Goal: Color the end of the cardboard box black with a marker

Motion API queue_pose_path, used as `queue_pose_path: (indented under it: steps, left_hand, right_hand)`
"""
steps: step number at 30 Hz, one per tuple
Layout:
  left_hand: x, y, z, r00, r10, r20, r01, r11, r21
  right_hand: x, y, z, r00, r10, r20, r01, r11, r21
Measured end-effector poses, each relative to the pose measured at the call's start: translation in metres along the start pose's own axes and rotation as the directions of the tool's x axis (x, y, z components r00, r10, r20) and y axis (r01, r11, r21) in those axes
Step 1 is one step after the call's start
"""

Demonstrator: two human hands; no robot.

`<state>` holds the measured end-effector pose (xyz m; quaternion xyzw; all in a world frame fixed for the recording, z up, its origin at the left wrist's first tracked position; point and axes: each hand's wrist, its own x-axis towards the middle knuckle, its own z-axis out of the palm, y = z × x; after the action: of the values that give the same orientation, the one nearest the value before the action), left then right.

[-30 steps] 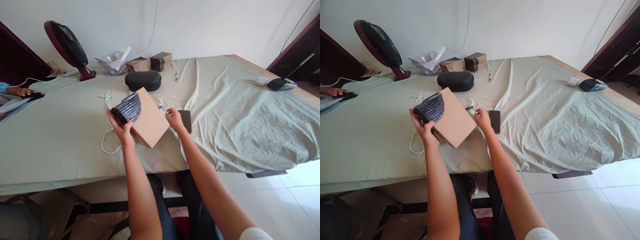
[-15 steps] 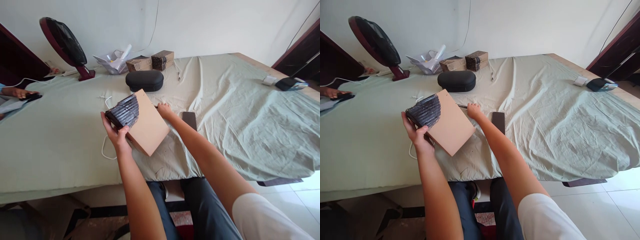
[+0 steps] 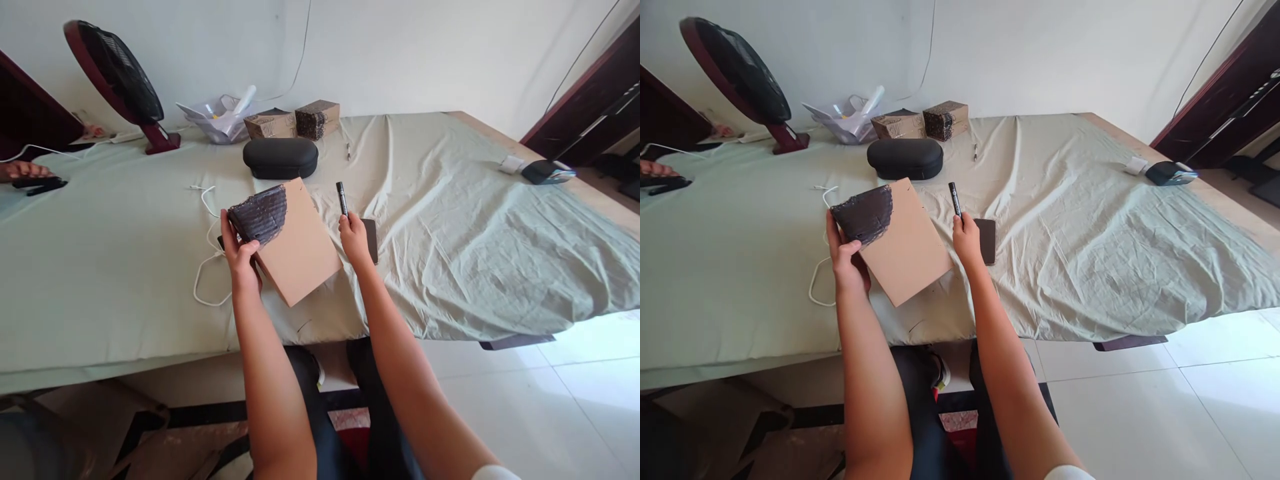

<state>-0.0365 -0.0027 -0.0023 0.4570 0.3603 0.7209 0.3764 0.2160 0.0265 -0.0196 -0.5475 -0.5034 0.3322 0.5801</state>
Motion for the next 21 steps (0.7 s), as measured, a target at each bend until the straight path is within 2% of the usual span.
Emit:
queue_pose_path:
  steps: [4,12,16,18,21]
  left_hand:
    - [-0.002,0.003,0.007,1.0,-0.027,0.011,0.027,0.999,-0.033]
    - [-0.004,0.003,0.007,0.997,-0.049,0.061,0.046,0.997,0.055]
    - [-0.003,0.002,0.003,0.997,-0.041,0.069,0.04,0.999,0.015]
    - [-0.003,0.003,0.004,0.997,-0.034,0.065,0.036,0.999,-0.019]
    - [-0.003,0.001,0.005,0.997,-0.021,0.069,0.024,0.998,-0.049]
  right_hand:
    - [0.002,0.004,0.014,0.998,0.008,-0.062,-0.018,0.987,-0.159]
    - [0.007,0.016,0.028,0.997,0.06,-0.055,-0.068,0.987,-0.144]
    - [0.016,0.018,0.022,0.998,0.066,-0.018,-0.067,0.996,-0.065]
    - [0.019,0.013,0.013,1.0,0.003,-0.012,-0.003,1.0,-0.008]
    - [0.015,-0.007,-0.005,0.989,-0.115,-0.092,0.121,0.991,0.058]
